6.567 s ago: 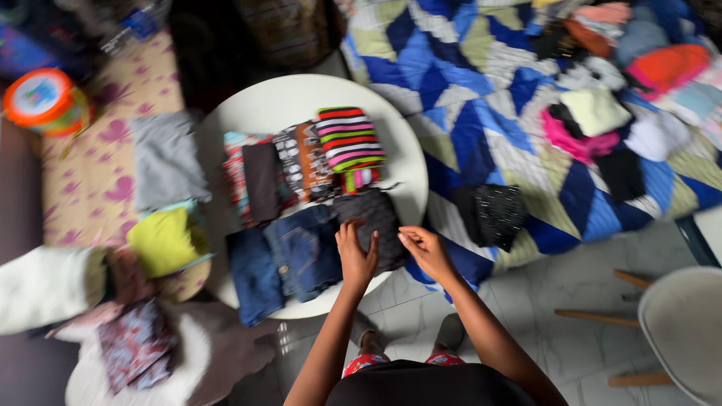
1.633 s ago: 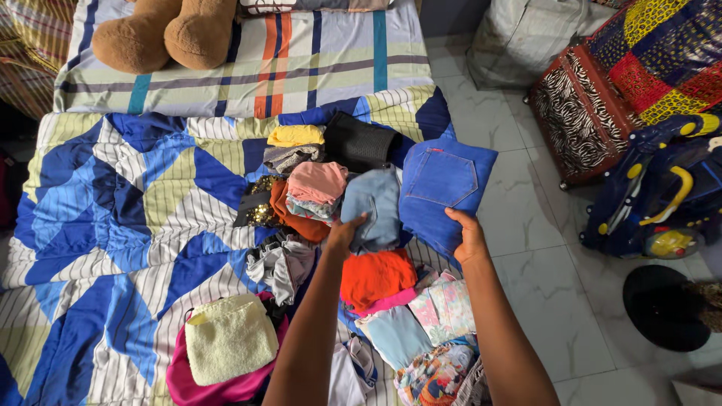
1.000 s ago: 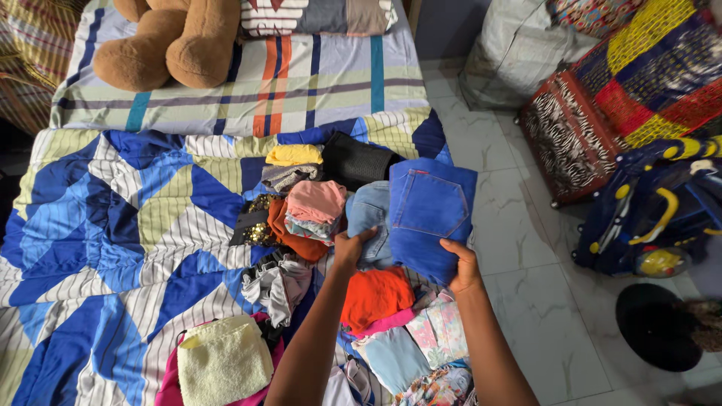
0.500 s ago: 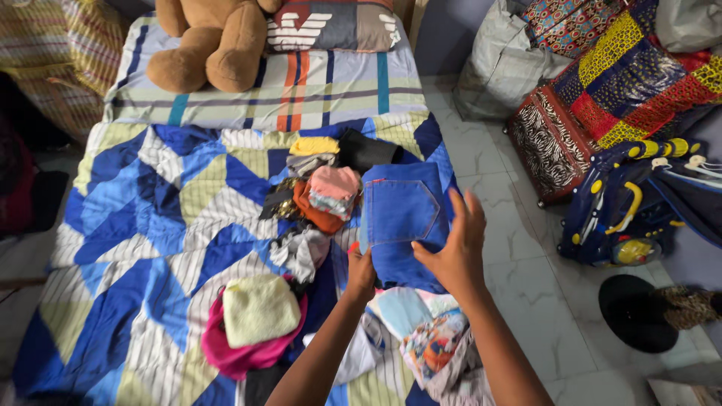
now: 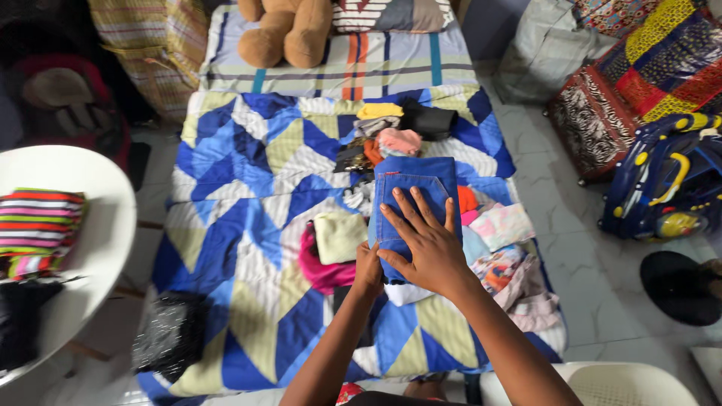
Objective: The person picks up several folded items of clothing from a table and places them one by one into the shelves of a wardrobe.
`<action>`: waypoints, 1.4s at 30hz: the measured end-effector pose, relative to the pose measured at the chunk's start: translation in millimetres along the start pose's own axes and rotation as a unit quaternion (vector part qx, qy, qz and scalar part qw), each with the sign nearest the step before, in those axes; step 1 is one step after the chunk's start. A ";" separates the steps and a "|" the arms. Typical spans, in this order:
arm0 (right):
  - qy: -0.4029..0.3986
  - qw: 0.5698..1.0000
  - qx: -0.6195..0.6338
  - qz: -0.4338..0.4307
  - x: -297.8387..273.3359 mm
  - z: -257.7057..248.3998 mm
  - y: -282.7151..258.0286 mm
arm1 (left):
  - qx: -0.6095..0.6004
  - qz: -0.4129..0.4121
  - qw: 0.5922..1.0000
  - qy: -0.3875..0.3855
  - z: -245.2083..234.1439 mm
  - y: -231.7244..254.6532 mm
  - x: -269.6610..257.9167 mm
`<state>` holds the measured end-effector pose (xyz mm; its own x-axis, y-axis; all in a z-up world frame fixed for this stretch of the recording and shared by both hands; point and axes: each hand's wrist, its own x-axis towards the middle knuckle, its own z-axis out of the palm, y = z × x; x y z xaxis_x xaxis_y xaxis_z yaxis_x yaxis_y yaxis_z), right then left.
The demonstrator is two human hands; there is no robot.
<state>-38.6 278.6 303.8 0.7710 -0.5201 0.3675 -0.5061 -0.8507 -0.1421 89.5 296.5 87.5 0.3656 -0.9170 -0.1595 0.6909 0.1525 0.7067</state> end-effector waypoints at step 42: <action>-0.178 0.815 0.277 -0.478 73.0 181.0 -707.4 | -0.121 0.342 0.825 0.433 -489.1 342.0 -494.1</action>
<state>445.6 828.7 264.9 0.8237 0.4939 0.2785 0.5667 -0.7330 -0.3761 450.1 982.0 70.9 0.9576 0.0045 -0.2880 0.2053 0.6908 0.6933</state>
